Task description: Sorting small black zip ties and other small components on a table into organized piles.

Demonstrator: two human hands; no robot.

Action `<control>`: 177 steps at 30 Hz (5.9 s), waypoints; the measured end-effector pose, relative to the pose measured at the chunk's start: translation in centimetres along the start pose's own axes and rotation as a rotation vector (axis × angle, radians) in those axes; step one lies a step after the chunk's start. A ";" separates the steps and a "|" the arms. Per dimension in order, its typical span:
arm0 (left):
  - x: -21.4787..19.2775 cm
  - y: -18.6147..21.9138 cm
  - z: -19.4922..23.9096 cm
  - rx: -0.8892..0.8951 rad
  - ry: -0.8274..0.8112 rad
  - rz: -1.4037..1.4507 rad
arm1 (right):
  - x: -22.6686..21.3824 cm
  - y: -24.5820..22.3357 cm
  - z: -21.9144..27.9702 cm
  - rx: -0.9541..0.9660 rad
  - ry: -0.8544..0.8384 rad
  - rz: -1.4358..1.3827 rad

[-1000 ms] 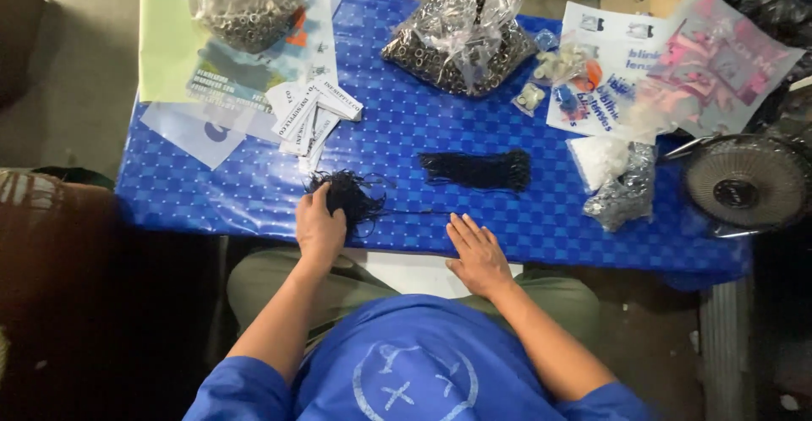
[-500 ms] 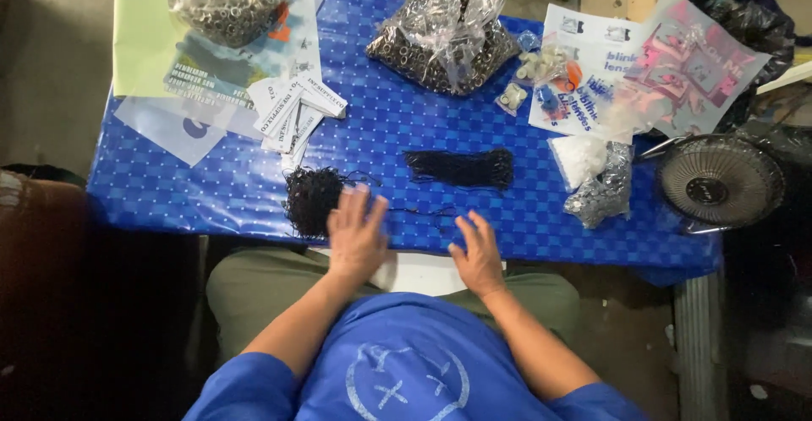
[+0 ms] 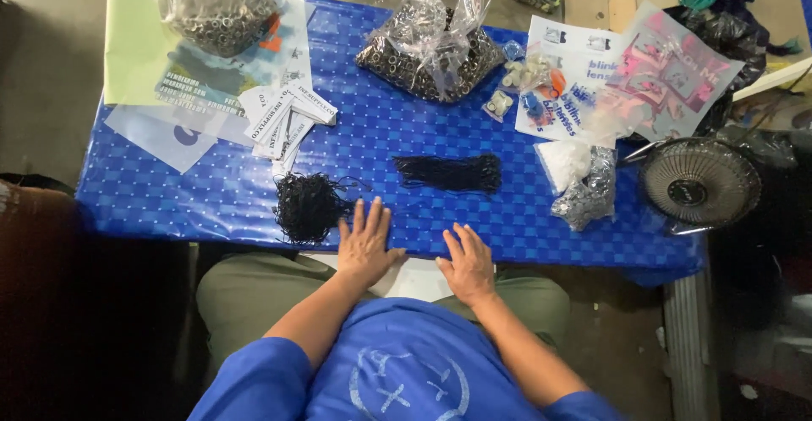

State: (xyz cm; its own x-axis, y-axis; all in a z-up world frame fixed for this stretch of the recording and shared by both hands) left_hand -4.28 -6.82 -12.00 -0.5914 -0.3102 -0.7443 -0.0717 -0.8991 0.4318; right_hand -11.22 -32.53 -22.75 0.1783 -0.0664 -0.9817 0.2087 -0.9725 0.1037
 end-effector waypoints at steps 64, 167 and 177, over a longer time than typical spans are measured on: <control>-1.4 3.1 -4.7 0.017 0.025 -0.151 | -5.9 4.0 -6.6 0.502 -0.606 -0.101; 4.6 -6.0 1.3 0.094 0.326 0.005 | 0.1 0.5 -0.1 0.018 0.125 0.062; 4.1 -4.9 1.3 0.036 0.197 -0.096 | -0.5 0.9 0.0 0.050 0.053 0.018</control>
State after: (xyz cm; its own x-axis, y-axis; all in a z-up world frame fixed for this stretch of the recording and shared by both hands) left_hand -7.42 -3.25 -16.45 -0.4124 -0.2813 -0.8665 -0.1505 -0.9170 0.3693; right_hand -11.15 -33.38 -22.12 0.2327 -0.0733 -0.9698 0.1573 -0.9812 0.1119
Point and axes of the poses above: each hand's wrist, its own z-axis away from the middle knuckle, its own x-axis out of the palm, y = z × x, the point moved 1 cm from there along -z, towards the middle knuckle, and after that the axes turned 14 degrees about z, right-handed, at the moved point
